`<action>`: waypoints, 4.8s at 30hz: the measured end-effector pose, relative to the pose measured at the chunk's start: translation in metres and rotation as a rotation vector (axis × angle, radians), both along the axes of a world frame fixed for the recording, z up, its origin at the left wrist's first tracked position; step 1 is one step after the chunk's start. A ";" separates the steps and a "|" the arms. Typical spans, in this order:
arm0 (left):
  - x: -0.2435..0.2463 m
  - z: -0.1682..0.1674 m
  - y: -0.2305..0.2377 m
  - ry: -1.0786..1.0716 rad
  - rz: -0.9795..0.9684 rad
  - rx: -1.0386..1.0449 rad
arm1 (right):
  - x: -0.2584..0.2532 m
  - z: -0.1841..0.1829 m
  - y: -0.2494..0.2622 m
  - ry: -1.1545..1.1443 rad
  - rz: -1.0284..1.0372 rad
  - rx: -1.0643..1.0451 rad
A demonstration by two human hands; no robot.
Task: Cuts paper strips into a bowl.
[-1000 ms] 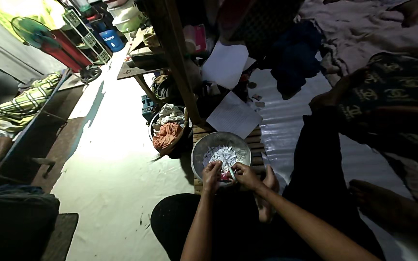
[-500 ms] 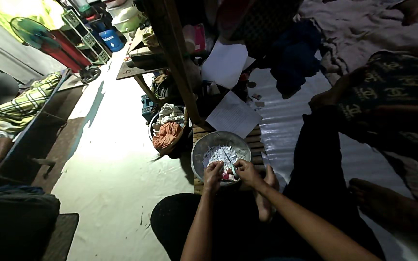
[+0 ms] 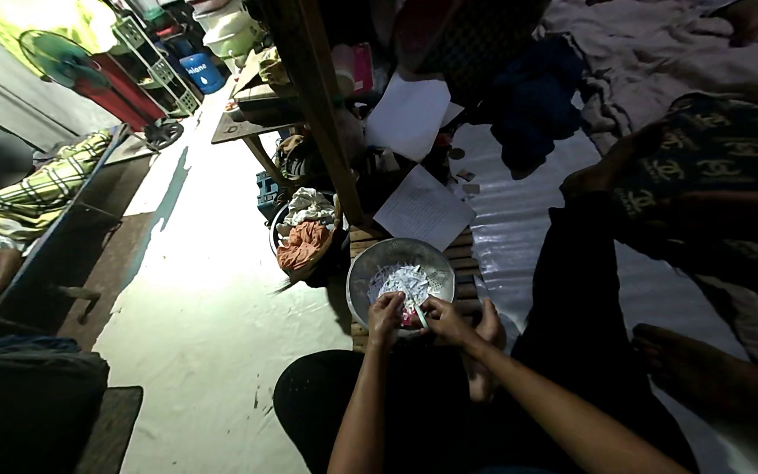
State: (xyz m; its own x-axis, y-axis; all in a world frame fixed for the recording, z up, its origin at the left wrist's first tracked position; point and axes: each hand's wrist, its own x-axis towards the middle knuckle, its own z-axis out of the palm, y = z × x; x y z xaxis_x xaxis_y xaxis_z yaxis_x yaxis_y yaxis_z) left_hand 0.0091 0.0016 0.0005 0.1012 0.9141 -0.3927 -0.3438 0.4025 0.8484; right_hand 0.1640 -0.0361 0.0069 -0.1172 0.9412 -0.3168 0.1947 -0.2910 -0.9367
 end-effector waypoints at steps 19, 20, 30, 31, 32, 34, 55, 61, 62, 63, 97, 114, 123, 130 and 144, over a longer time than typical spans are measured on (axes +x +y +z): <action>-0.001 0.004 -0.002 -0.018 -0.046 0.006 | 0.002 0.018 0.009 0.023 -0.098 0.031; -0.001 0.004 -0.002 -0.010 -0.045 0.009 | 0.002 0.016 0.009 0.016 -0.098 0.043; 0.000 0.005 0.000 0.017 0.021 -0.020 | 0.006 0.011 0.003 -0.019 0.029 -0.029; 0.000 0.003 0.000 0.013 0.021 -0.015 | 0.006 0.009 0.001 -0.019 0.039 -0.026; -0.001 0.002 0.000 0.012 0.017 -0.011 | 0.006 0.007 0.000 -0.017 0.044 -0.022; -0.002 0.001 0.001 0.014 -0.001 -0.010 | 0.005 0.005 0.000 -0.020 0.044 -0.017; -0.002 0.004 0.000 0.015 -0.064 -0.011 | 0.000 0.006 0.006 0.054 -0.023 0.017; -0.003 0.004 -0.001 0.007 -0.050 0.003 | 0.001 0.004 0.005 0.084 -0.022 0.030; -0.003 0.003 -0.001 0.007 -0.045 0.006 | 0.002 0.003 0.006 0.087 -0.023 0.037; -0.003 0.003 -0.001 0.007 -0.045 0.008 | 0.002 0.002 0.006 0.087 -0.024 0.040; -0.003 0.002 0.001 0.014 0.008 -0.046 | 0.007 0.015 0.008 0.000 -0.015 -0.037; -0.004 0.001 0.000 0.033 -0.064 -0.025 | 0.005 0.008 0.008 -0.059 0.003 0.004; -0.004 0.003 0.000 0.034 -0.050 -0.054 | 0.005 0.013 0.010 -0.131 0.006 0.036; -0.004 0.003 0.001 0.043 -0.023 -0.070 | 0.004 0.010 0.009 -0.129 -0.019 0.030; -0.004 -0.001 0.002 0.036 -0.031 -0.021 | 0.001 0.000 0.004 -0.092 0.055 -0.001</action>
State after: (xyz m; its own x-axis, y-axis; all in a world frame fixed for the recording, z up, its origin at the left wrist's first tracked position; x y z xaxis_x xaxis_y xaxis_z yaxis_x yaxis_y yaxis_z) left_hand 0.0055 0.0033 0.0000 0.1148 0.9022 -0.4158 -0.3005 0.4305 0.8511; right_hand 0.1647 -0.0319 0.0070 -0.1388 0.9340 -0.3292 0.2958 -0.2781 -0.9139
